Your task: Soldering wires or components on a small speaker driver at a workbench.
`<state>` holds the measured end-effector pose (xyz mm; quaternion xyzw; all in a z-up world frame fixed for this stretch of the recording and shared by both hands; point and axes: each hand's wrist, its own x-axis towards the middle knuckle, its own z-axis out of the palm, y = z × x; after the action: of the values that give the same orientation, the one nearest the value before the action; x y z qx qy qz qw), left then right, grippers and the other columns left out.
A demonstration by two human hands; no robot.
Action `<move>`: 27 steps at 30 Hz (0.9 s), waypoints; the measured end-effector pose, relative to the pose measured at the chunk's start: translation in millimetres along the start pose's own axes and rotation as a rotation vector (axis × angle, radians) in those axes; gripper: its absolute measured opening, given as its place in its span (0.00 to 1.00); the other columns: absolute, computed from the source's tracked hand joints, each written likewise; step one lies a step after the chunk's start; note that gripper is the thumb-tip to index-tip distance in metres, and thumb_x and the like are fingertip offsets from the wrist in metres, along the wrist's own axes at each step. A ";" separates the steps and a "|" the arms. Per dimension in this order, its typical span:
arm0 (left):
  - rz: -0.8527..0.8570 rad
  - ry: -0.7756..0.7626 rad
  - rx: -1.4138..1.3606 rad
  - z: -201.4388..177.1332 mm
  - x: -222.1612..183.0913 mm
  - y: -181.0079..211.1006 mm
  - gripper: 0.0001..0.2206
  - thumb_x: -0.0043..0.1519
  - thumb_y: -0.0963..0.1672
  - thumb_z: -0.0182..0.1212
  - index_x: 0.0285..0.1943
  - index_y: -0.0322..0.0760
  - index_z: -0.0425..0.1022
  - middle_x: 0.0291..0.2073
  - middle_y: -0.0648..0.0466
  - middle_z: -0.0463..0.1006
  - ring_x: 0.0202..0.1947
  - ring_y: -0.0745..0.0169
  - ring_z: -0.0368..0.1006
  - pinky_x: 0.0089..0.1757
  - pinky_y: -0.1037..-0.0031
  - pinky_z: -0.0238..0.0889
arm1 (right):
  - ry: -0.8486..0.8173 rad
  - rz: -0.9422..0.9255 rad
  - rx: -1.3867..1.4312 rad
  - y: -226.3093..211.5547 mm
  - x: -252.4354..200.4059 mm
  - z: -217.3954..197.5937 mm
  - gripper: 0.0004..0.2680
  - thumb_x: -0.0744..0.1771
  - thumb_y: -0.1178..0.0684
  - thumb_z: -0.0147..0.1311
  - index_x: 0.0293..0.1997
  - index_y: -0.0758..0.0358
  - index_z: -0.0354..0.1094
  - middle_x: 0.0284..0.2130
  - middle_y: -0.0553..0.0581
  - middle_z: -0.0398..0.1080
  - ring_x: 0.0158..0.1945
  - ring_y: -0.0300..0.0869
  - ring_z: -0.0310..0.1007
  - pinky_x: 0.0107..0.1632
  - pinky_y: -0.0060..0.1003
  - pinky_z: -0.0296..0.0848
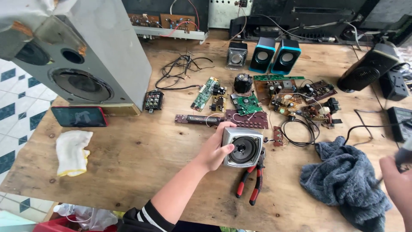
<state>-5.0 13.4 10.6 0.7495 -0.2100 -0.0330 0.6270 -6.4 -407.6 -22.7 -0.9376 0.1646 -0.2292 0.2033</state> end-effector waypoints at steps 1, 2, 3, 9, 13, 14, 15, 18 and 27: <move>0.001 0.005 -0.021 -0.4 0.1 -0.6 0.21 0.51 0.52 0.39 0.50 0.41 0.49 0.36 0.46 0.69 0.31 0.58 0.67 0.30 0.73 0.62 | -0.163 0.178 0.315 -24.2 -3.4 -12.4 0.10 0.64 0.54 0.42 0.49 0.59 0.58 0.25 0.62 0.59 0.16 0.43 0.50 0.13 0.41 0.50; -0.003 0.002 -0.019 -0.6 0.0 0.2 0.21 0.51 0.52 0.39 0.50 0.41 0.49 0.36 0.46 0.69 0.31 0.58 0.67 0.30 0.73 0.62 | -0.165 0.182 0.316 -44.1 -8.2 -23.6 0.10 0.64 0.54 0.42 0.49 0.59 0.58 0.25 0.62 0.59 0.16 0.43 0.50 0.13 0.41 0.50; -0.015 -0.002 -0.011 -1.0 -0.1 1.3 0.22 0.51 0.52 0.39 0.51 0.42 0.49 0.35 0.47 0.69 0.29 0.60 0.66 0.28 0.75 0.61 | -0.288 0.167 0.580 -64.3 -12.7 -35.1 0.08 0.64 0.56 0.40 0.47 0.63 0.56 0.29 0.61 0.60 0.14 0.38 0.47 0.13 0.30 0.44; -0.048 -0.017 0.002 -1.8 -0.6 1.7 0.23 0.51 0.54 0.35 0.51 0.42 0.48 0.34 0.47 0.68 0.27 0.62 0.63 0.26 0.79 0.58 | -0.480 0.074 1.527 -98.2 -43.4 -25.1 0.04 0.62 0.60 0.43 0.37 0.59 0.59 0.38 0.63 0.62 0.18 0.28 0.50 0.24 0.15 0.51; -0.036 -0.025 -0.074 -1.8 1.1 -2.3 0.22 0.52 0.53 0.34 0.52 0.42 0.46 0.37 0.45 0.65 0.31 0.61 0.61 0.32 0.74 0.57 | -0.546 0.071 1.482 -176.4 -69.5 -36.8 0.06 0.58 0.68 0.43 0.30 0.64 0.58 0.35 0.65 0.61 0.19 0.36 0.65 0.28 0.18 0.70; -0.044 -0.023 -0.079 -0.5 2.3 -4.6 0.22 0.52 0.53 0.34 0.52 0.42 0.46 0.37 0.45 0.65 0.31 0.61 0.61 0.32 0.74 0.57 | -0.553 0.078 1.477 -182.3 -67.6 -27.6 0.06 0.58 0.68 0.43 0.30 0.64 0.58 0.35 0.65 0.61 0.19 0.36 0.65 0.28 0.18 0.70; -0.013 0.033 -0.074 0.3 3.9 -7.1 0.20 0.52 0.50 0.35 0.50 0.40 0.49 0.37 0.47 0.63 0.33 0.61 0.58 0.36 0.73 0.54 | -0.543 -0.030 1.512 -188.5 -65.6 -18.0 0.04 0.59 0.67 0.43 0.31 0.66 0.59 0.36 0.65 0.60 0.21 0.38 0.66 0.28 0.22 0.71; -0.010 0.152 -0.161 -1.4 8.7 -12.2 0.18 0.52 0.47 0.35 0.50 0.37 0.54 0.40 0.48 0.62 0.39 0.61 0.58 0.41 0.72 0.54 | -0.559 -0.210 1.577 -201.6 -49.8 9.2 0.04 0.61 0.63 0.44 0.35 0.68 0.61 0.39 0.68 0.60 0.23 0.43 0.68 0.30 0.30 0.74; 0.046 0.220 -0.324 -6.3 16.6 -19.7 0.15 0.54 0.46 0.36 0.46 0.35 0.55 0.40 0.46 0.61 0.40 0.59 0.61 0.39 0.71 0.60 | -0.495 -0.212 1.582 -187.6 -34.1 55.7 0.06 0.64 0.58 0.42 0.42 0.64 0.56 0.41 0.72 0.62 0.26 0.46 0.70 0.33 0.31 0.73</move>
<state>17.4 15.8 -3.2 0.6327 -0.1492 0.0300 0.7593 33.0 -214.9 5.3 -0.5520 -0.1832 -0.0826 0.8093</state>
